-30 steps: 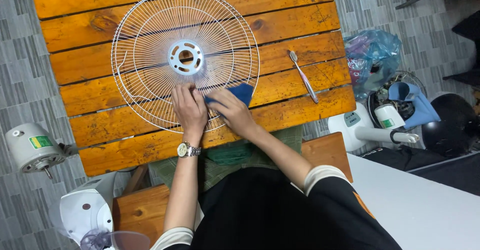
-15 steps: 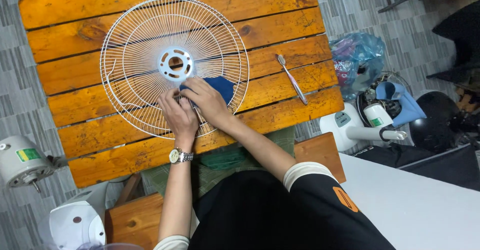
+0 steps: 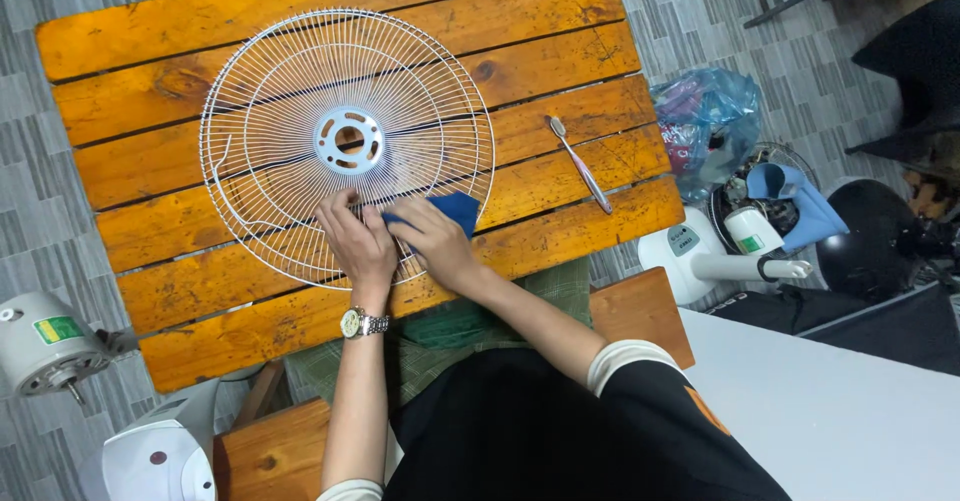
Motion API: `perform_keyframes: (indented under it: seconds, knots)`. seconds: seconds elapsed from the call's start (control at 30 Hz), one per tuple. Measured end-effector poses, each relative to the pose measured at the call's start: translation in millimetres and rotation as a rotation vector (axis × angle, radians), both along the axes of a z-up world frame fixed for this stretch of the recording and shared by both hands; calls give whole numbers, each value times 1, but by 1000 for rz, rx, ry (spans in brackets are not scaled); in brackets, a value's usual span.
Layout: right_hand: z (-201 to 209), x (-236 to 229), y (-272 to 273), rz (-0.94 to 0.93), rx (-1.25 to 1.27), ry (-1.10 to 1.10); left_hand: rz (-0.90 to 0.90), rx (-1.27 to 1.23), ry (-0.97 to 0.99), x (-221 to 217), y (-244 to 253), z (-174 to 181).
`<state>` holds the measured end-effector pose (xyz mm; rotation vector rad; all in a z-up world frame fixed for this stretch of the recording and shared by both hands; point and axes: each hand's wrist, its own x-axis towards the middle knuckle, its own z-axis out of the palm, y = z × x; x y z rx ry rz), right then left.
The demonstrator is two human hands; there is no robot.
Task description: Cleaning a fan grill using a cloth and a toothbrush
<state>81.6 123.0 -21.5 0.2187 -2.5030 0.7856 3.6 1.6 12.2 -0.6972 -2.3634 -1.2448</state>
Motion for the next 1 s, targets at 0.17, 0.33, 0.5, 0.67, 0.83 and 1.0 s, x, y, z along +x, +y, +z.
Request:
perform_keyframes:
  seconds: [0.17, 0.33, 0.5, 0.67, 0.83, 1.0]
  knots:
    - [3, -34, -1, 13, 3, 13, 19, -1, 30, -1, 1, -10]
    - [42, 11, 0, 155, -99, 16, 53, 5, 28, -1, -2, -20]
    - [31, 61, 9, 104, -100, -55, 16, -19, 54, -3, 2, -20]
    - [53, 64, 43, 0, -194, -66, 61, -188, 186, -2, 8, -31]
    - [97, 62, 77, -108, -283, -8, 88, -307, 313, 6, 11, -28]
    - [160, 52, 94, -149, -260, 151, 47, -402, 278, 30, -1, -21]
